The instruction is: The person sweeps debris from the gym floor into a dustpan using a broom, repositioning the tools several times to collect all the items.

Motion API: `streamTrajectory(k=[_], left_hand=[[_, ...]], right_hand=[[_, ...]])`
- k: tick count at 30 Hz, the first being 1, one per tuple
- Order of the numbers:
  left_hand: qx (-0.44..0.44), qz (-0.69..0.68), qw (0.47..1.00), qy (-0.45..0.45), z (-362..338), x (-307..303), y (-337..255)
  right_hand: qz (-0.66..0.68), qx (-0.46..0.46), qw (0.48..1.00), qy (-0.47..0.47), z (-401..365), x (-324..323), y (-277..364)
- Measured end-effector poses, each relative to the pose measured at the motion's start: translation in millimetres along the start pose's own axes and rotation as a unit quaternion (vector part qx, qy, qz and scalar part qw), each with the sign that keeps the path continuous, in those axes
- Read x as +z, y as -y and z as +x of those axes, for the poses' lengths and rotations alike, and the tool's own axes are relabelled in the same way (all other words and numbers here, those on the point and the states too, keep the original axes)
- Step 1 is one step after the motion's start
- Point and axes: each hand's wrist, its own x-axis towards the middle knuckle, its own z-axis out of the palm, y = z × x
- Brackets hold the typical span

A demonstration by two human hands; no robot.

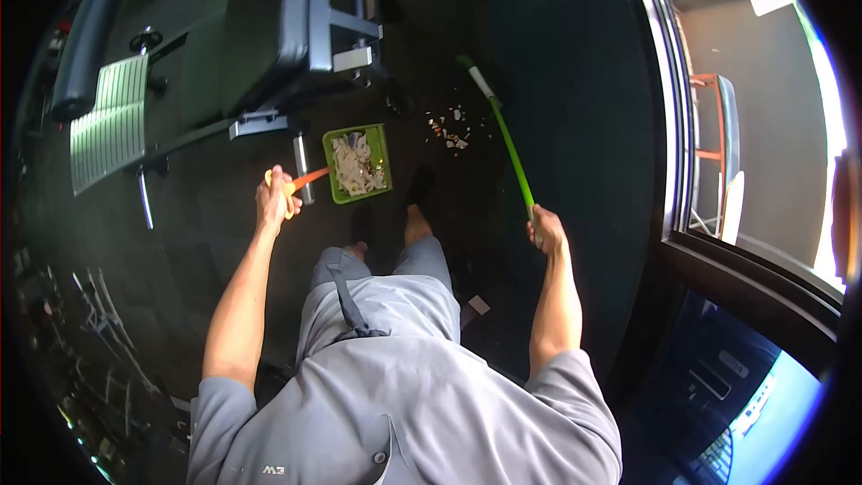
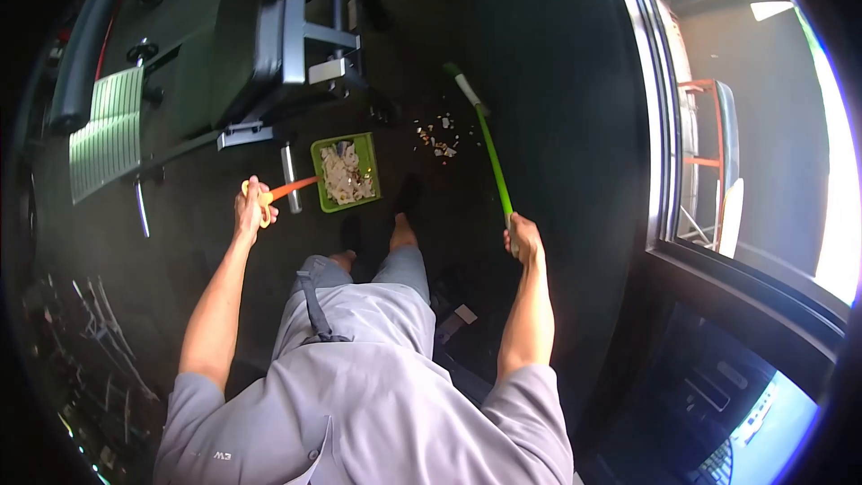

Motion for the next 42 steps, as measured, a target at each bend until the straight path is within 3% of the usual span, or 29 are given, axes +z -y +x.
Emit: streamTrajectory(k=[2, 6, 12, 15, 17, 22, 23, 24, 25, 26, 28, 32, 35, 40, 42], left_hand=[[0.025, -0.019, 0.999, 0.014, 1.3, -6.5, 7.3], [0.036, -0.016, 0.999, 0.0, 3.2, -13.0, 22.5], [0.053, -0.024, 0.998, 0.005, -0.9, -17.0, 20.7], [0.041, -0.033, 0.999, 0.004, 7.5, -11.5, 19.5], [0.035, -0.025, 0.999, 0.009, 5.2, -3.9, 10.6], [0.027, -0.01, 1.0, 0.006, -4.9, 11.7, 3.9], [0.019, -0.02, 1.0, 0.013, -6.8, 13.7, 3.3], [0.014, -0.035, 0.999, 0.007, -10.4, 16.5, 2.1], [0.013, -0.049, 0.999, 0.016, -11.8, 16.8, 1.4], [0.012, -0.069, 0.997, 0.025, -14.6, 18.8, -0.4], [0.021, -0.087, 0.996, 0.021, -25.7, 23.1, -9.6], [0.021, -0.081, 0.996, 0.019, -31.5, 29.3, -16.5], [0.01, -0.083, 0.996, 0.009, -35.0, 43.9, -19.8], [0.017, -0.078, 0.997, -0.011, -23.9, 68.4, -3.7], [0.026, -0.064, 0.997, -0.019, -23.2, 72.3, -0.7]], right_hand=[[0.059, 0.057, 0.996, 0.019, 37.1, 13.0, -1.2], [0.11, 0.066, 0.99, 0.061, 20.6, 17.5, -31.2], [-0.044, -0.067, 0.997, -0.009, -84.2, 19.0, -32.6], [-0.177, -0.179, 0.968, -0.001, -73.4, 34.9, 5.8], [-0.258, -0.213, 0.942, -0.028, -17.6, 45.7, 20.1], [-0.246, -0.085, 0.964, -0.064, 43.9, 65.7, 23.0], [-0.274, -0.078, 0.959, -0.014, 66.0, 51.1, 2.2], [-0.266, -0.006, 0.964, 0.014, 80.0, 33.7, -16.9], [-0.226, 0.005, 0.974, -0.009, 29.4, 26.7, -8.4], [-0.317, -0.109, 0.941, 0.039, 10.3, 7.0, -19.2], [-0.161, -0.107, 0.981, 0.03, -30.7, -13.6, -44.6], [-0.13, -0.062, 0.99, 0.001, -95.7, -17.8, -79.0], [-0.166, -0.096, 0.98, -0.043, -115.1, 4.9, -99.2], [-0.195, -0.111, 0.97, -0.093, -88.0, 65.8, -145.2], [-0.17, -0.05, 0.982, -0.072, -84.7, 84.6, -154.4]])
